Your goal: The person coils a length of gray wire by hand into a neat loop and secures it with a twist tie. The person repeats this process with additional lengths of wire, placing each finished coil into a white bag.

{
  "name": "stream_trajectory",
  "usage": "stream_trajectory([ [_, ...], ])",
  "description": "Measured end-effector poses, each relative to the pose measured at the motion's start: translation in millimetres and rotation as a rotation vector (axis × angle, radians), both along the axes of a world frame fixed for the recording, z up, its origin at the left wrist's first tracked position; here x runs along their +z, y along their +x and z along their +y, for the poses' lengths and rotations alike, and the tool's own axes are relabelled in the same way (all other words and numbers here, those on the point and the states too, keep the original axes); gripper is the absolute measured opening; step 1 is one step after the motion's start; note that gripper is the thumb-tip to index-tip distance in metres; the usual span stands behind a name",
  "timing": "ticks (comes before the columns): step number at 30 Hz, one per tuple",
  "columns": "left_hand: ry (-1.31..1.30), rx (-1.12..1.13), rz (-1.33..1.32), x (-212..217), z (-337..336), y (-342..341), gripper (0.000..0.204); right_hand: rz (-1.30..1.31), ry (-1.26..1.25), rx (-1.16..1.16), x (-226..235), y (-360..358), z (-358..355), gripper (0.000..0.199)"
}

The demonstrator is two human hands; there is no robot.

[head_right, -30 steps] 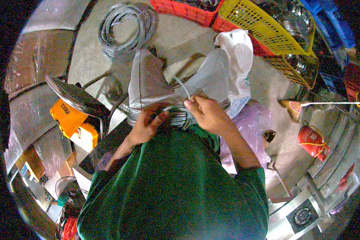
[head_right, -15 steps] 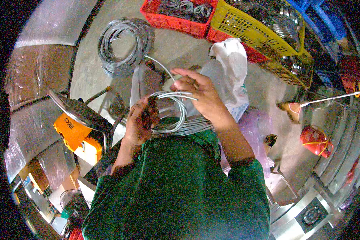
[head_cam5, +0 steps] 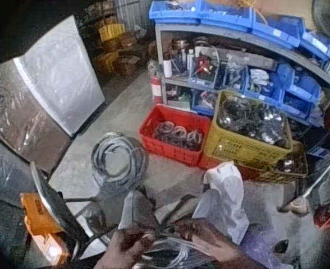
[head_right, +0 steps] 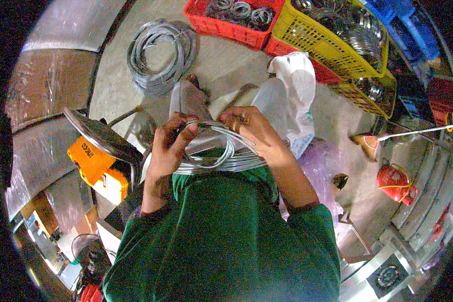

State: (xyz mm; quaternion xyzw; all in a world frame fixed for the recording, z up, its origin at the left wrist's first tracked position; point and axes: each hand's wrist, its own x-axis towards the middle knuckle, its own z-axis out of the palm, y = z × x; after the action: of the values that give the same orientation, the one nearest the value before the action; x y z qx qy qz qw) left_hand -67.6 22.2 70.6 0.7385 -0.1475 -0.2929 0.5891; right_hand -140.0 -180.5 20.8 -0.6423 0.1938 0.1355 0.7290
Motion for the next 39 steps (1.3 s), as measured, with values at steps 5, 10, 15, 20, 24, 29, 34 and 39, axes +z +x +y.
stream_trajectory([
  [5,0.04,-0.099,0.108,-5.3,-0.5,11.7,0.023,-0.005,0.484,0.133,-12.0,-3.9,-4.4,0.028],
  [10,-0.149,0.016,0.452,-19.4,-6.5,3.8,0.03,0.067,0.923,-0.016,-36.2,-3.4,13.6,0.045],
  [15,-0.309,0.04,0.671,-29.6,-10.8,0.8,0.034,0.148,1.027,-0.229,-58.5,-3.2,31.8,0.05],
  [20,-0.34,-0.106,0.905,-38.4,4.9,3.2,0.038,-0.044,0.447,-0.236,-62.7,-1.0,29.6,0.041],
  [24,-0.361,-0.095,1.005,-45.8,14.5,-1.8,0.034,0.08,0.158,-0.194,-37.7,4.7,-10.2,0.045],
  [29,-0.337,0.043,0.926,-42.2,8.8,-9.5,0.035,-0.382,-0.599,0.133,15.9,-2.9,-31.7,0.035],
  [34,-0.15,0.073,0.753,-27.1,-1.9,-13.5,0.04,-0.458,-1.221,0.453,37.1,-14.9,-7.6,0.023],
  [39,-0.011,-0.101,0.696,-13.1,0.4,-13.8,0.042,-0.763,-1.271,0.567,35.4,0.2,-31.6,0.028],
])
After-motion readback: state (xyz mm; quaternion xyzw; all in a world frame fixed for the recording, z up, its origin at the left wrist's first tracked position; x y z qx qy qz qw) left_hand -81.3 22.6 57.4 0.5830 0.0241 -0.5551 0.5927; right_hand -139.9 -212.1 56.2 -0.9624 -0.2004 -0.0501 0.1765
